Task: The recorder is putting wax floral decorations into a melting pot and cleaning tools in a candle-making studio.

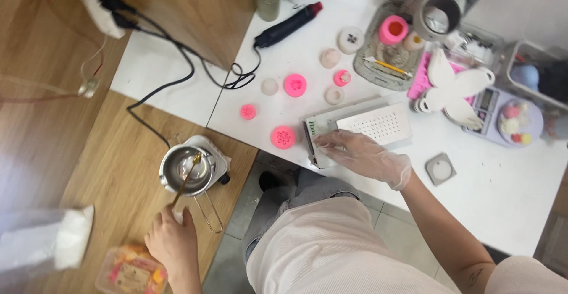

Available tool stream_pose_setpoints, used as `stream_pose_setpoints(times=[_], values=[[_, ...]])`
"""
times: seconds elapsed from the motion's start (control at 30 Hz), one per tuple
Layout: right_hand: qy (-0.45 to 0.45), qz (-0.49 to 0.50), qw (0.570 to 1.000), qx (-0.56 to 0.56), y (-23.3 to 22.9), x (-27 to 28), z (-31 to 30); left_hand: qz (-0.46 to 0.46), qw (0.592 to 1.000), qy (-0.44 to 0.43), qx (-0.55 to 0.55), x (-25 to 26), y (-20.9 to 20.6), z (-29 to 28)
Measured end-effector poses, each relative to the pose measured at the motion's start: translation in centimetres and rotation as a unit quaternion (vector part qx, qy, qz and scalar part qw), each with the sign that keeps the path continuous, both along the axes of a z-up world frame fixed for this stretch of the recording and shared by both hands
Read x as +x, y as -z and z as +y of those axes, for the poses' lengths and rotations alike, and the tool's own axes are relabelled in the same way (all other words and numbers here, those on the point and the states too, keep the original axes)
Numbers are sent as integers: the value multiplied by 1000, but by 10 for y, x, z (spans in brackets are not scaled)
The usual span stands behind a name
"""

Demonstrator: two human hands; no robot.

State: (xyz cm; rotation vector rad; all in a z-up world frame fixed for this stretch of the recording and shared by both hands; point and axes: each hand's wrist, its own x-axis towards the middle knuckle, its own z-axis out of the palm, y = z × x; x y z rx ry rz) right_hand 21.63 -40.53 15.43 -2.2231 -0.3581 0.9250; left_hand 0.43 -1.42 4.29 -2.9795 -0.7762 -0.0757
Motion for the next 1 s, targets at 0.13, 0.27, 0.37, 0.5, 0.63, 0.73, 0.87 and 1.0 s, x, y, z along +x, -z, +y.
stream_pose_setpoints(times=[0.13, 0.27, 0.37, 0.5, 0.63, 0.73, 0.87, 1.0], values=[[-57, -16, 998, 15, -17, 14, 13, -58, 996, -71, 3, 0, -13, -30], [-62, 6, 996, 64, -17, 13, 37, -136, 941, -218, -219, -4, -34, -71], [-131, -24, 988, 83, -9, 10, 58, -212, 844, -307, -386, -12, -47, -95], [-200, -10, 979, 28, -17, -6, 90, -303, 748, -383, -450, -34, -48, -120], [-244, 36, 969, 23, -20, -29, 123, -326, 724, -438, -421, -73, -40, -120], [-287, 51, 951, 105, -10, -42, 138, -354, 713, -457, -396, -100, -29, -113], [-322, 37, 942, 84, -13, -72, 161, -404, 751, -429, -297, -131, -2, -96], [-281, 127, 944, 117, -17, -123, 202, -515, 586, -474, -409, -178, 59, -51]])
